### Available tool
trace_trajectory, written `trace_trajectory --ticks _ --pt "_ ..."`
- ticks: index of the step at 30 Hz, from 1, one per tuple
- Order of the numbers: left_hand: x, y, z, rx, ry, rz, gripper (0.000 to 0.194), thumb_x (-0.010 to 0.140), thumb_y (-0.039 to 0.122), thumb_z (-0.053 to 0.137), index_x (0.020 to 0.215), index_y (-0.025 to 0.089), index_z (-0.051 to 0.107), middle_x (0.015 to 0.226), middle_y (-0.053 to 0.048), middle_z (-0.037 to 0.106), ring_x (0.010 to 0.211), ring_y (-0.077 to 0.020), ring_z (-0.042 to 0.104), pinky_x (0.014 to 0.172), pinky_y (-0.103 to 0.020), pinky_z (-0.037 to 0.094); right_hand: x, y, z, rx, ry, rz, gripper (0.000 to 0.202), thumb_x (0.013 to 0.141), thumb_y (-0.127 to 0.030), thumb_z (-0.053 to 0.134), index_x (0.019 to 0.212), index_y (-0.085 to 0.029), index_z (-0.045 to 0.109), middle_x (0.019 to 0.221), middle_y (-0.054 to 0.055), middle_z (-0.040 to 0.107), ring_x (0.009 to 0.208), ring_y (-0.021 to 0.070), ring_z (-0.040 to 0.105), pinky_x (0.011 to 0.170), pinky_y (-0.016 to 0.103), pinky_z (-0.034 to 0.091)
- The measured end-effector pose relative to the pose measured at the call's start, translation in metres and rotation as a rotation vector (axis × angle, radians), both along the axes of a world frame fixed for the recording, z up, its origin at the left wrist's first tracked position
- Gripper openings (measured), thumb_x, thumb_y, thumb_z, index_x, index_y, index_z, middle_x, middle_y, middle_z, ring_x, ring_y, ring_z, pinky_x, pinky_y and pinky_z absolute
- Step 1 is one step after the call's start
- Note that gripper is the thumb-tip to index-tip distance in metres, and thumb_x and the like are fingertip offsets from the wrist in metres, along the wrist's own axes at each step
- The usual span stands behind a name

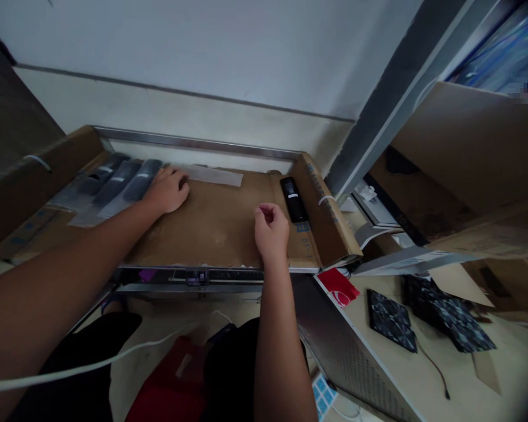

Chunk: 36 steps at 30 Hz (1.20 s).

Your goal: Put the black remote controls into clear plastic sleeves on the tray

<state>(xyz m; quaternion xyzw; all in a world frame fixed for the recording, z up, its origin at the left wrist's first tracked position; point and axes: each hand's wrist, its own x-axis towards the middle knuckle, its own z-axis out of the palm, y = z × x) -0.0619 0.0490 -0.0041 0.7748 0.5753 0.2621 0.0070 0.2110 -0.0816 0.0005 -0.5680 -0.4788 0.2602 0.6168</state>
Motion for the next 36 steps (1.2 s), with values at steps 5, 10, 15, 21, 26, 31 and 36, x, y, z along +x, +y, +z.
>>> trace_trajectory --ticks 5,10,15,21,26,31,36 --pt "0.001 -0.002 0.003 0.011 -0.101 0.038 0.015 0.084 0.016 0.06 0.099 0.013 0.061 0.105 -0.011 0.059 0.107 -0.0251 0.052 0.108 -0.039 0.038 0.002 0.0 -0.001 -0.002 -0.007 0.0 0.016 0.087 -0.032 0.06 0.094 -0.019 0.065 0.088 0.006 0.072 0.084 0.02 0.067 0.079 0.034 0.053" --pt "-0.001 -0.004 0.007 0.037 -0.108 0.072 0.013 0.086 0.012 0.049 0.095 0.015 0.058 0.109 -0.012 0.061 0.109 -0.024 0.052 0.108 -0.038 0.04 0.002 0.0 -0.001 -0.007 -0.023 -0.003 0.017 0.086 -0.033 0.06 0.094 -0.018 0.065 0.089 0.006 0.072 0.083 0.02 0.067 0.079 0.033 0.053" --pt "0.002 -0.005 0.01 0.015 -0.023 0.116 0.026 0.092 0.032 0.045 0.102 0.015 0.063 0.115 -0.016 0.064 0.12 -0.0305 0.053 0.109 -0.043 0.038 0.002 -0.002 0.001 -0.008 -0.031 0.004 0.019 0.087 -0.035 0.059 0.095 -0.018 0.065 0.089 0.007 0.072 0.084 0.0206 0.067 0.08 0.034 0.053" --pt "0.003 -0.006 0.011 -0.014 -0.036 0.196 0.028 0.094 0.039 0.043 0.093 0.019 0.062 0.106 -0.015 0.067 0.108 -0.0303 0.059 0.101 -0.042 0.043 0.002 -0.001 0.001 -0.016 -0.028 0.007 0.018 0.086 -0.034 0.059 0.093 -0.019 0.065 0.088 0.007 0.072 0.082 0.0206 0.067 0.078 0.034 0.053" --pt "0.005 -0.011 0.015 -0.04 -0.089 0.245 0.034 0.086 0.046 0.062 0.101 0.015 0.061 0.104 -0.013 0.067 0.095 -0.0258 0.058 0.092 -0.039 0.048 0.002 -0.001 0.0 -0.012 -0.029 0.018 0.018 0.086 -0.034 0.06 0.092 -0.019 0.065 0.088 0.007 0.072 0.082 0.0208 0.067 0.078 0.034 0.053" --pt "0.003 -0.009 0.016 -0.05 -0.1 0.25 0.041 0.077 0.033 0.071 0.111 0.011 0.063 0.113 -0.012 0.067 0.101 -0.0246 0.059 0.098 -0.04 0.047 0.002 -0.001 0.0 -0.024 -0.03 0.023 0.018 0.087 -0.035 0.059 0.094 -0.019 0.065 0.089 0.007 0.073 0.084 0.0211 0.067 0.079 0.035 0.053" --pt "-0.001 -0.009 0.015 -0.072 -0.178 0.284 0.038 0.08 0.022 0.059 0.117 0.015 0.065 0.115 -0.012 0.071 0.102 -0.0268 0.065 0.093 -0.038 0.05 0.002 0.0 0.0 -0.008 -0.028 0.017 0.018 0.086 -0.035 0.059 0.092 -0.019 0.065 0.087 0.007 0.072 0.081 0.0206 0.067 0.077 0.034 0.053"
